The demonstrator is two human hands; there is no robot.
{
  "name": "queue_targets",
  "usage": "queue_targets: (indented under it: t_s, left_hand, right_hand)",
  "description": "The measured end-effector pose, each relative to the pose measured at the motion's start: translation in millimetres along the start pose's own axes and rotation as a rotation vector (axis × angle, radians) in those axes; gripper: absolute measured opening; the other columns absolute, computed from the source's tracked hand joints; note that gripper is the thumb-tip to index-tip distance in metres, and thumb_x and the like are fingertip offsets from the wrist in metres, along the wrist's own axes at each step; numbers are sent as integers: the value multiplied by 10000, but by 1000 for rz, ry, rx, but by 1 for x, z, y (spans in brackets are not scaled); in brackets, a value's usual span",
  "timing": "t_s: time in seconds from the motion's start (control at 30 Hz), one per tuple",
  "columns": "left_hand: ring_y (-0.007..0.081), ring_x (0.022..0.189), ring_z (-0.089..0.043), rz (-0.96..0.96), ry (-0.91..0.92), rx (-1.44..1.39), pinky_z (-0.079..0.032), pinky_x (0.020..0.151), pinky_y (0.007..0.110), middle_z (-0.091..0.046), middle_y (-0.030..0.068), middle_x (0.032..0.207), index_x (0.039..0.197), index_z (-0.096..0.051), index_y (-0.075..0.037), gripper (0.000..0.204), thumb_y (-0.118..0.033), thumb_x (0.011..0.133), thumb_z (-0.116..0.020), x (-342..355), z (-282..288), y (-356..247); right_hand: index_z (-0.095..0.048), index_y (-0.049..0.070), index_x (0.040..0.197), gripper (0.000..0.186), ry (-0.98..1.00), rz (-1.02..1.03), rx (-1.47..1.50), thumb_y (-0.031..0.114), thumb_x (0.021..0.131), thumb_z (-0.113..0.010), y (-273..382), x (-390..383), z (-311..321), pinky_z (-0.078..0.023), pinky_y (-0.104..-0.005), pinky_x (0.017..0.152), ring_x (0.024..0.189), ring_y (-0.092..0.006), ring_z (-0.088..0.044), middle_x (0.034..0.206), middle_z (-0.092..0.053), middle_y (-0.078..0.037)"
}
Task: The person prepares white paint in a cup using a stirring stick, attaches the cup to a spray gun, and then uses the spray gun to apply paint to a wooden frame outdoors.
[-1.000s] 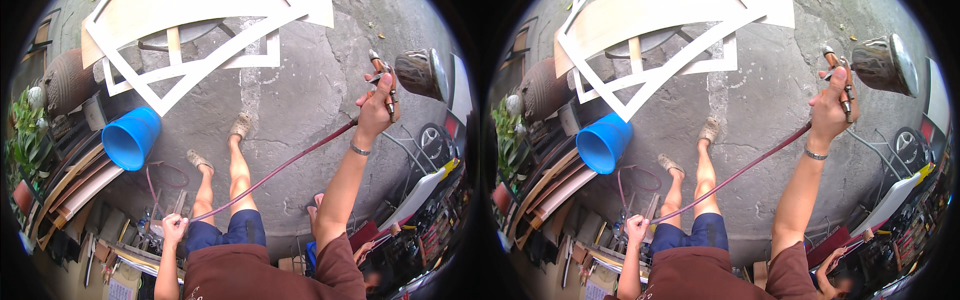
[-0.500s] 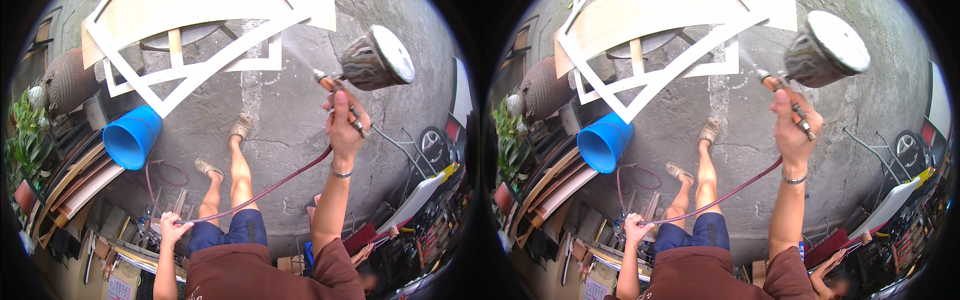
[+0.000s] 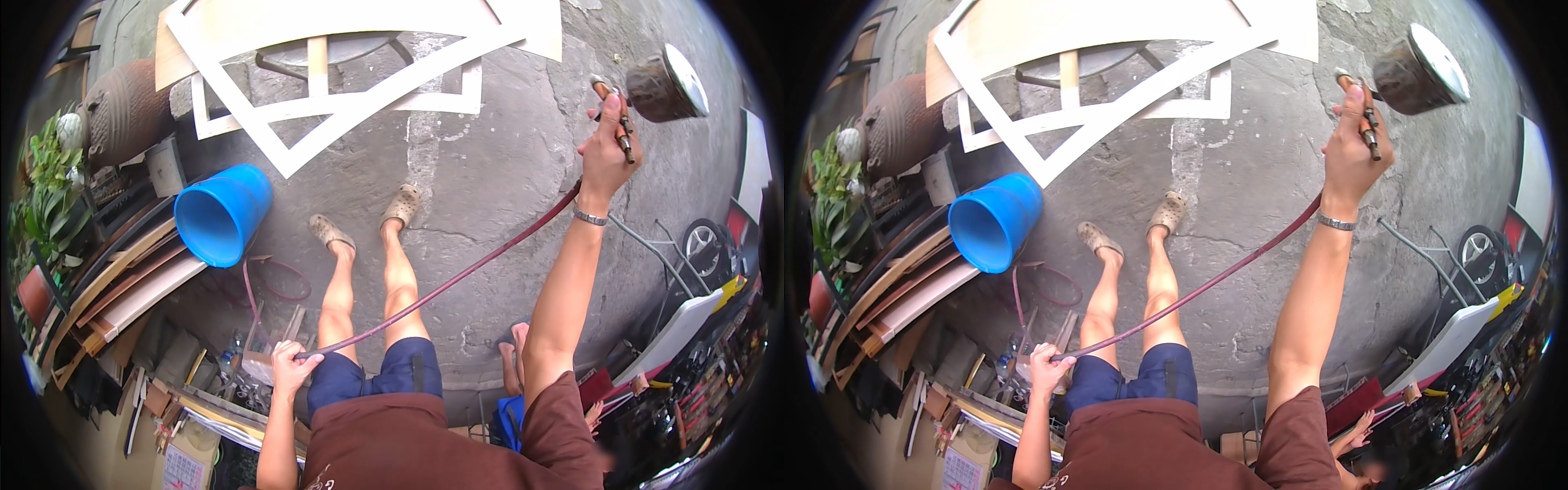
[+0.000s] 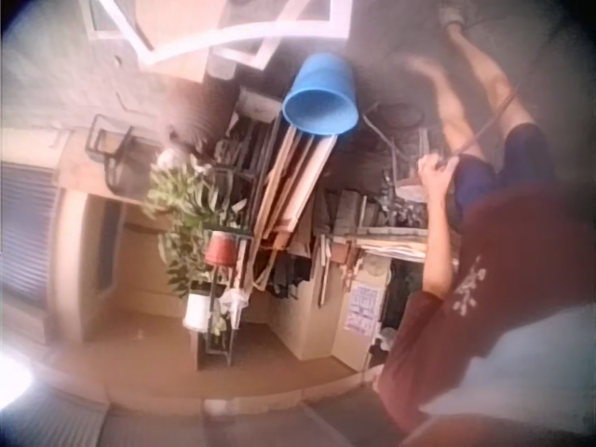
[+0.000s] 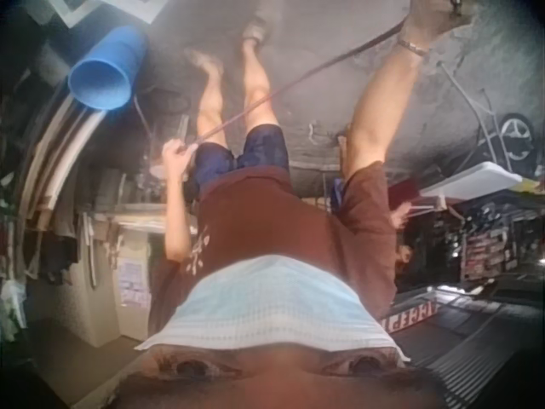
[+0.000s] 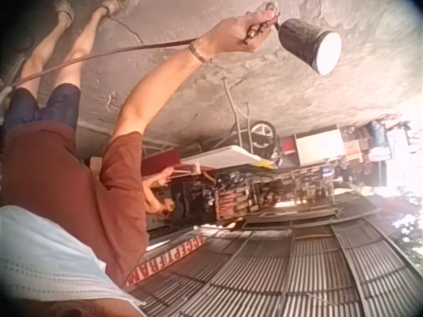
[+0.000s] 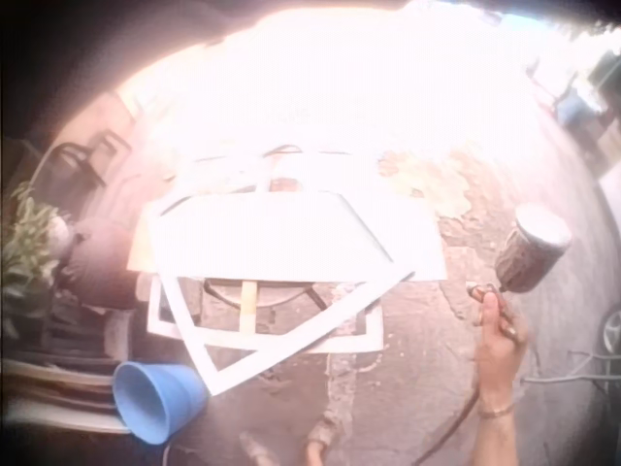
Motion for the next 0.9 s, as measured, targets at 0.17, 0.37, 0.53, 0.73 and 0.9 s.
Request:
queue_targets:
  t_s: [0.17, 0.37, 0.53, 0.73, 0.9]
  left_hand:
    - [271, 590, -492, 9, -16, 32, -365, 655, 399, -492, 55, 564, 559, -474, -70, 570, -413, 676, -914, -6, 6, 14]
    - [268, 587, -501, -20, -8, 87, -382, 658, 397, -515, 56, 551, 545, -498, -71, 559, -416, 660, -922, -12, 27, 43]
    - [270, 588, -511, -46, -20, 111, -396, 656, 397, -525, 59, 550, 540, -504, -71, 563, -428, 641, -928, -21, 49, 77]
    - [271, 580, -507, -65, -42, 118, -390, 641, 394, -514, 57, 543, 532, -501, -73, 580, -451, 621, -931, -34, 71, 120]
    - [268, 575, -498, -95, -43, 124, -386, 631, 388, -506, 55, 537, 531, -508, -70, 576, -448, 609, -935, -36, 88, 142]
  right_hand:
    - [-796, 67, 1132, 319, 101, -94, 40, 328, 1045, -635, 6, -37, -3, -398, -207, 406, 566, -42, -585, 704, -683, -13]
    - [-780, 12, 1135, 371, 301, -193, 152, 350, 1030, -668, 35, -121, -27, -341, -213, 414, 450, -32, -465, 692, -631, 0]
    - [-784, 16, 1125, 371, 359, -173, 169, 356, 1029, -669, 74, -180, -43, -310, -224, 416, 441, -28, -444, 650, -617, 8]
    - [-778, -3, 1093, 327, 446, -125, 133, 300, 1021, -679, 117, -241, -56, -435, -244, 555, 615, -80, -594, 654, -631, -18]
    - [-745, -18, 917, 209, 467, -116, 180, 187, 933, -780, 144, -284, -70, -472, -292, 554, 566, -145, -601, 656, -642, -109]
Point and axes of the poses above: each hand's wrist, its own x-axis towards the middle knuckle, its own z-axis out of the back of the hand, y = z × x, the point moved 5 cm from there along x, towards the middle knuckle
